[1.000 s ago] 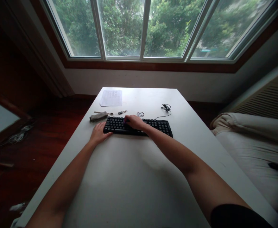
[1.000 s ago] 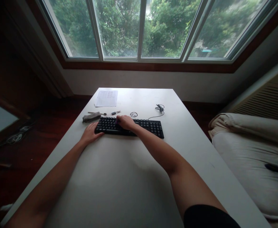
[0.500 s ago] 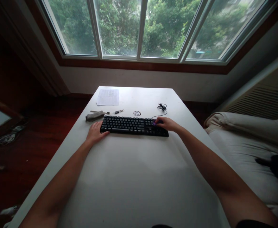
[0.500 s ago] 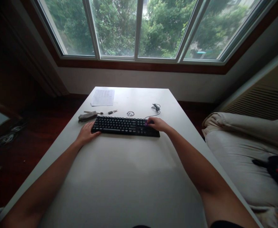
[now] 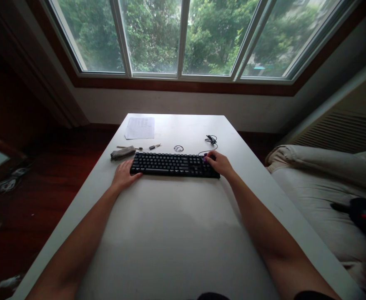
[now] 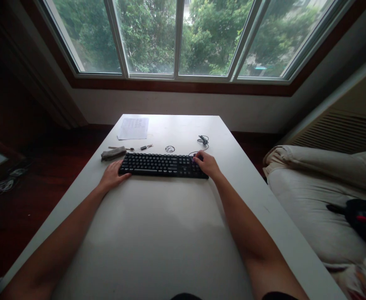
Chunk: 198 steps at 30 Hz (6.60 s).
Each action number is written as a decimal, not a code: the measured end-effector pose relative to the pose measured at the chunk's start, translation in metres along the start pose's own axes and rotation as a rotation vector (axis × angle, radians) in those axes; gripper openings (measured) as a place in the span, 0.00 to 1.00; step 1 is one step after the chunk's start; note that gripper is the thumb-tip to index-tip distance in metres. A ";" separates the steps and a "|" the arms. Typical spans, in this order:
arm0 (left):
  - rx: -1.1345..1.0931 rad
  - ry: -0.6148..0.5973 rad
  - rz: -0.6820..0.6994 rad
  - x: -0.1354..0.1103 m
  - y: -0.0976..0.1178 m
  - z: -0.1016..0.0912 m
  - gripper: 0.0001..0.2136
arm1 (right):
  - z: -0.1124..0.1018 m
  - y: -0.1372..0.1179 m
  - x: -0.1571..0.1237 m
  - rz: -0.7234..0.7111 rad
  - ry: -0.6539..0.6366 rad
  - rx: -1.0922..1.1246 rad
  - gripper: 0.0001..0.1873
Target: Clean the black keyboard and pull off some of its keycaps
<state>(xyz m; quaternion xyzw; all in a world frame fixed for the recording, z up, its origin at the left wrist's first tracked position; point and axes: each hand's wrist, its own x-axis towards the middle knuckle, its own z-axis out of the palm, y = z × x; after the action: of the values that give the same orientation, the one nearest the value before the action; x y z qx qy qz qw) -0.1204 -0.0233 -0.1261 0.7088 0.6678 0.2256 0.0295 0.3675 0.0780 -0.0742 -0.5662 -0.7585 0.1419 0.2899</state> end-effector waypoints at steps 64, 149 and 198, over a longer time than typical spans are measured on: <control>-0.002 0.007 0.080 -0.005 -0.001 -0.003 0.33 | -0.008 0.027 -0.023 -0.093 0.097 -0.358 0.10; 0.012 0.000 0.070 -0.005 0.003 -0.005 0.34 | 0.012 0.054 -0.022 0.119 0.324 -0.042 0.13; -0.009 0.039 0.068 0.032 0.024 0.011 0.33 | 0.025 0.040 0.046 -0.014 0.108 -0.305 0.09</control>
<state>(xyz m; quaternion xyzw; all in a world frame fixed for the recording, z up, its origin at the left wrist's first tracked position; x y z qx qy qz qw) -0.0941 0.0079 -0.1184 0.7264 0.6426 0.2434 0.0121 0.3744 0.1370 -0.1028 -0.6052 -0.7583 -0.0075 0.2421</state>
